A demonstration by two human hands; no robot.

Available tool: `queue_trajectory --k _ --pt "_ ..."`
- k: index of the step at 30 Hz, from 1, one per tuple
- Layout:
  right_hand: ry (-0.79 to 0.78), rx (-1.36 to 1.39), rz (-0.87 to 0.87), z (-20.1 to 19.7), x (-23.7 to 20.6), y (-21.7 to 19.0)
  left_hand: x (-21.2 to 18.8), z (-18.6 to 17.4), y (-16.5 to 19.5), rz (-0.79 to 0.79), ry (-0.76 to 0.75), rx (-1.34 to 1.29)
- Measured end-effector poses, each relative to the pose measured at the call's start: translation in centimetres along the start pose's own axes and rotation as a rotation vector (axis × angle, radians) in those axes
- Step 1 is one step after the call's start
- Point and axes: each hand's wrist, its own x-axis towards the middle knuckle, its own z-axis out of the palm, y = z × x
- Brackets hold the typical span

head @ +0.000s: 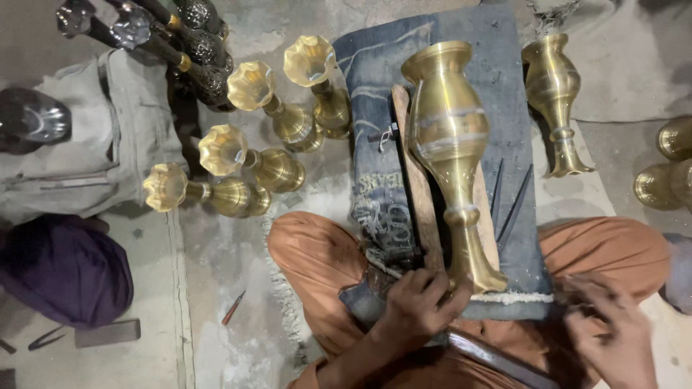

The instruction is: The person sits on the floor finishing a brass vase, rubbing its surface with a flat wooden block, scraping the seam area with a small hand tool, and pulling a rope wrapped around the vase to rotate it against an abrasive while holding it steady.

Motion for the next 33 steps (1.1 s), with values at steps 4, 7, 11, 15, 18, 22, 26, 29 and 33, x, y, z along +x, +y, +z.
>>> queue_trajectory --k 4,7,11,15,18,22,26,29,33 --pt "-0.461 -0.279 0.204 0.3 0.9 1.0 0.5 -0.2 0.0 -0.014 -0.046 0.050" --pt "-0.328 -0.403 -0.052 0.0 1.4 1.1 0.8 -0.4 -0.4 0.005 -0.051 0.058" --pt "-0.613 -0.635 0.178 -1.8 1.5 1.0 0.9 -0.4 -1.0 0.008 -0.066 0.064" --pt "-0.547 -0.376 -0.156 -4.7 1.3 1.0 -0.4 -0.3 -1.4 -0.104 0.012 -0.058" --pt "-0.393 -0.016 -0.334 -5.6 2.0 0.2 -2.7 -0.2 -1.1 -0.173 0.001 -0.093" --pt "-0.189 0.079 -0.544 -4.8 5.8 -2.7 -4.9 0.3 -1.9 -0.207 0.007 0.035" --pt "-0.344 -0.129 -0.356 -3.0 9.8 -6.7 -3.8 1.3 -3.3 -0.390 0.033 -0.054" --pt "-0.556 -0.429 -0.139 -2.2 10.6 -9.2 -2.5 1.0 -3.3 -0.402 -0.052 -0.183" --pt "-0.240 -0.149 -0.516 -2.2 8.6 -11.0 -1.7 0.2 -1.5 -0.373 -0.001 -0.105"
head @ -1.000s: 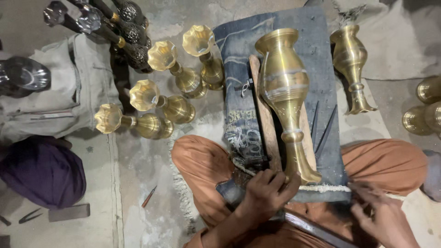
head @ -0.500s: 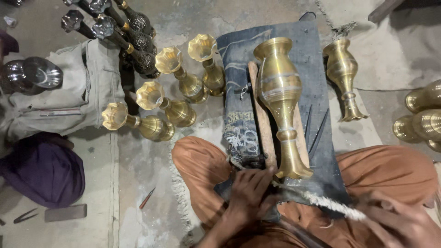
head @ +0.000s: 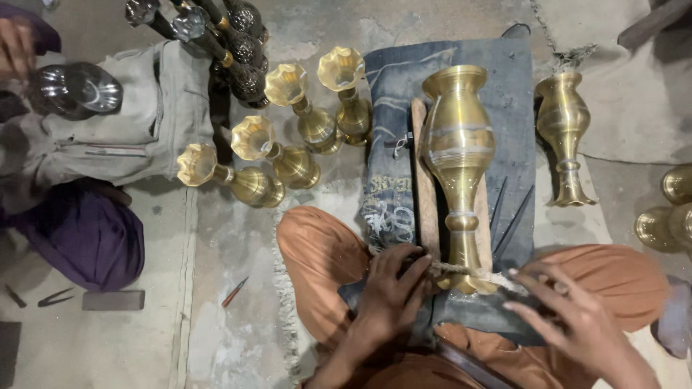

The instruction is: The person sits on the floor finishing a brass vase, rubbing its surface with a flat wooden block, scraping the seam area with a small hand tool, and pulling a rope wrapped around the vase to rotate it against an abrasive while holding it steady.

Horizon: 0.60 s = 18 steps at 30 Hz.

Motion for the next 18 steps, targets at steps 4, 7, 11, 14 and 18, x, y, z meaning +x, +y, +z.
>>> queue_trajectory --k 4,7,11,14,18 --pt "0.086 0.013 -0.250 1.3 -0.2 -0.7 0.1 0.5 1.1 0.064 0.014 0.091" --pt "0.117 -0.131 -0.378 2.8 0.0 -0.1 0.4 1.6 1.3 0.009 0.048 0.120" --pt "0.150 -0.120 -0.429 4.1 -0.6 0.5 0.5 2.6 1.1 -0.103 0.005 0.067" --pt "0.197 -0.153 -0.460 4.7 -1.0 0.1 -0.1 1.7 0.4 -0.167 -0.125 -0.063" --pt "0.264 -0.128 -0.562 5.2 -0.8 -1.0 -0.1 -0.3 -1.1 -0.148 -0.203 -0.191"
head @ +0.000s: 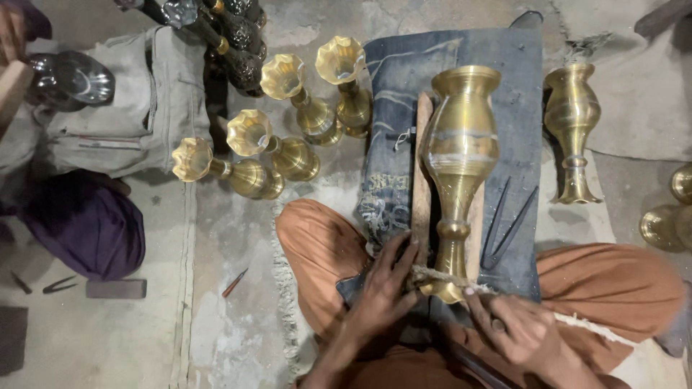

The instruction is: The person sits on the floor finishing a brass vase, rubbing its surface with a flat wooden block, scraping the seam area with a small hand tool, and pulling a rope wrapped around the vase to rotate it against an abrasive while holding it steady.

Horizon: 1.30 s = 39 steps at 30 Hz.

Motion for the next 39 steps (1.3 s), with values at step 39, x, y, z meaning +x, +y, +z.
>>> queue_trajectory --k 39 --pt "-0.073 -0.110 0.407 2.1 0.8 8.4 0.8 -0.8 -5.9 0.009 0.225 0.811"
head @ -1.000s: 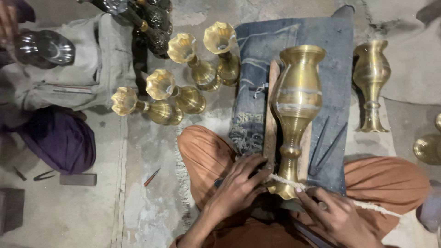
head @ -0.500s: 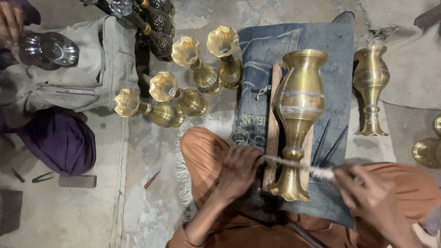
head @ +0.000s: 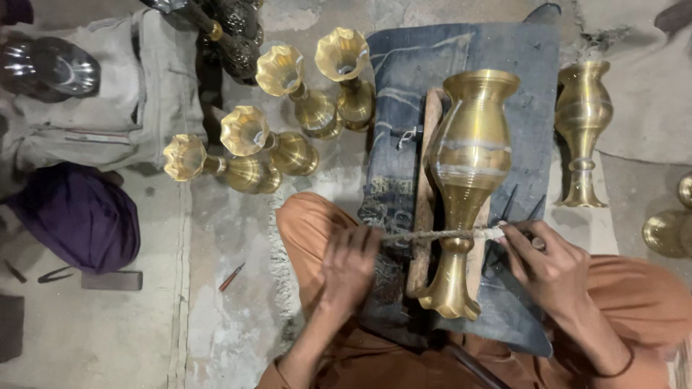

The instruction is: The person sits on the floor finishing a brass vase, rubbing its surface with a flat wooden block, scraping the seam area with a small hand tool, and pulling a rope wrapped around the vase to rotate it against an abrasive while holding it steady.

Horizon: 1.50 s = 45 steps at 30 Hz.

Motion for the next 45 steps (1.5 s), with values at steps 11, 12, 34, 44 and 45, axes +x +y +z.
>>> queue_trajectory --k 11,12,34,44,45 --pt "-0.095 0.022 0.023 -3.2 0.1 -3.5 5.4 -4.6 -3.4 -0.067 -0.123 -0.632" --pt "-0.093 0.059 -0.027 -4.3 -0.6 -4.2 4.9 -5.1 -3.0 -0.037 -0.109 -0.610" --pt "0.027 -0.036 -0.357 -2.2 -7.1 -10.6 -0.7 -8.1 2.4 -0.025 -0.110 -0.761" --pt "-0.039 0.097 -0.158 -3.6 -10.8 -8.9 -2.5 -10.4 4.9 0.205 -0.010 -0.812" --pt "-0.004 0.150 -0.053 -4.0 -11.8 -9.4 -3.0 -10.2 5.6 0.254 -0.049 -0.848"
